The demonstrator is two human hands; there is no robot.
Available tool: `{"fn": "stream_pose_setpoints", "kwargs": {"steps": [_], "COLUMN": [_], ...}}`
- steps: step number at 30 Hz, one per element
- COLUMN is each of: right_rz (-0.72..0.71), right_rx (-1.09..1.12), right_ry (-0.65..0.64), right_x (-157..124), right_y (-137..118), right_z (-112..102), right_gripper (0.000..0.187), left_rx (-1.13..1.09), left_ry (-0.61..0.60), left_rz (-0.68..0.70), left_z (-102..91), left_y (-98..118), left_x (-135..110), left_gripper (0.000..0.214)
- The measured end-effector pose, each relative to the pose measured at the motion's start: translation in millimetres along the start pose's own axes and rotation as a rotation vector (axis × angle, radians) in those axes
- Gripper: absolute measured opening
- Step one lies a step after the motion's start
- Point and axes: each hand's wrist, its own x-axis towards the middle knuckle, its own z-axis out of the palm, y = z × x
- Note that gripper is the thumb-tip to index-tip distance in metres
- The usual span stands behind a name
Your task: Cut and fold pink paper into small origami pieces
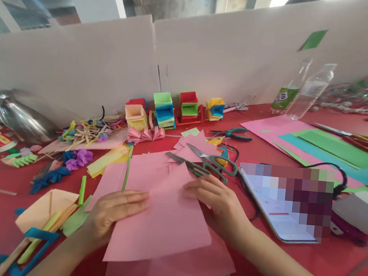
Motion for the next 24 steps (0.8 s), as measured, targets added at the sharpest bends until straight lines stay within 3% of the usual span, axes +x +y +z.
{"fn": "stream_pose_setpoints", "kwargs": {"steps": [2,6,10,14,24], "right_rz": [-0.041,-0.022,0.0,-0.043,-0.112], "right_rx": [-0.108,-0.175,-0.162,-0.157,-0.239], "right_ry": [-0.106,-0.207,-0.226,-0.223,-0.392], "right_x": [-19,-41,-45,-44,-48], "right_y": [3,5,2,1,-6], "right_z": [7,12,7,6,-4], "right_gripper": [0.031,0.027,0.028,0.032,0.038], "left_rx": [0.151,0.271,0.31,0.354,0.395], "left_ry": [-0.103,-0.224,-0.29,-0.277,-0.173], "left_rz": [0.122,0.136,0.202,0.183,0.081], "left_z": [9.2,20.6,14.3,9.0,23.4], "left_y": [-6,-6,6,14,24], "left_x": [-12,-27,-36,-47,-47], "left_gripper": [0.041,0.052,0.04,0.027,0.03]}}
